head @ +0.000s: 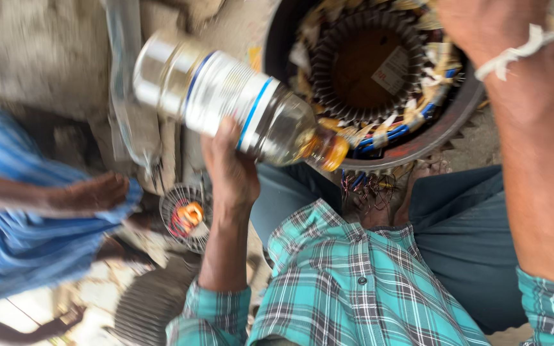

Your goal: The person pours a liquid from a plastic bottle into the slots of a motor stator. The person holds the stator with one hand and pours the liquid with the other, rotating the stator to cover different sections.

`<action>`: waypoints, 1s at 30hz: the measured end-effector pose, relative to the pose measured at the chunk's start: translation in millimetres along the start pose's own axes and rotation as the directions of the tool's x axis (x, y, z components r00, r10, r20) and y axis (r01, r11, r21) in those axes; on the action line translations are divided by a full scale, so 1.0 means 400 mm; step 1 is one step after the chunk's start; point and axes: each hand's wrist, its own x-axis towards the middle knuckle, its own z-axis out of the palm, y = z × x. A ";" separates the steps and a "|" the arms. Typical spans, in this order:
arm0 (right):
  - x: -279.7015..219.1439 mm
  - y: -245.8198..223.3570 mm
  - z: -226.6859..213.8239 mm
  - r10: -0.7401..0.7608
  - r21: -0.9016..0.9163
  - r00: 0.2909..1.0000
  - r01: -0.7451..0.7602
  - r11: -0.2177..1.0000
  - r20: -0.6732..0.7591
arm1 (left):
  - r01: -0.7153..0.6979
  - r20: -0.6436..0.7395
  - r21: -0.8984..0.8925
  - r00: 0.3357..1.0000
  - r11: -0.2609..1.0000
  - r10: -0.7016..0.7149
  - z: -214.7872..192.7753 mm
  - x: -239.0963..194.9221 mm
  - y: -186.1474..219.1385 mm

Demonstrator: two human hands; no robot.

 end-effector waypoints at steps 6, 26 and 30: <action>0.020 0.029 0.138 0.015 0.022 0.972 -0.021 1.000 0.233 | 0.193 0.092 -0.155 0.979 0.969 -0.181 0.026 0.021 -0.020; -0.045 0.112 0.053 0.056 0.255 0.998 -0.053 0.965 -0.005 | -0.427 0.195 0.496 0.903 0.756 0.382 0.103 0.038 0.005; -0.101 0.124 -0.002 0.133 0.379 0.971 -0.049 0.924 -0.199 | -0.405 0.114 0.781 0.841 0.476 0.528 0.022 0.048 -0.019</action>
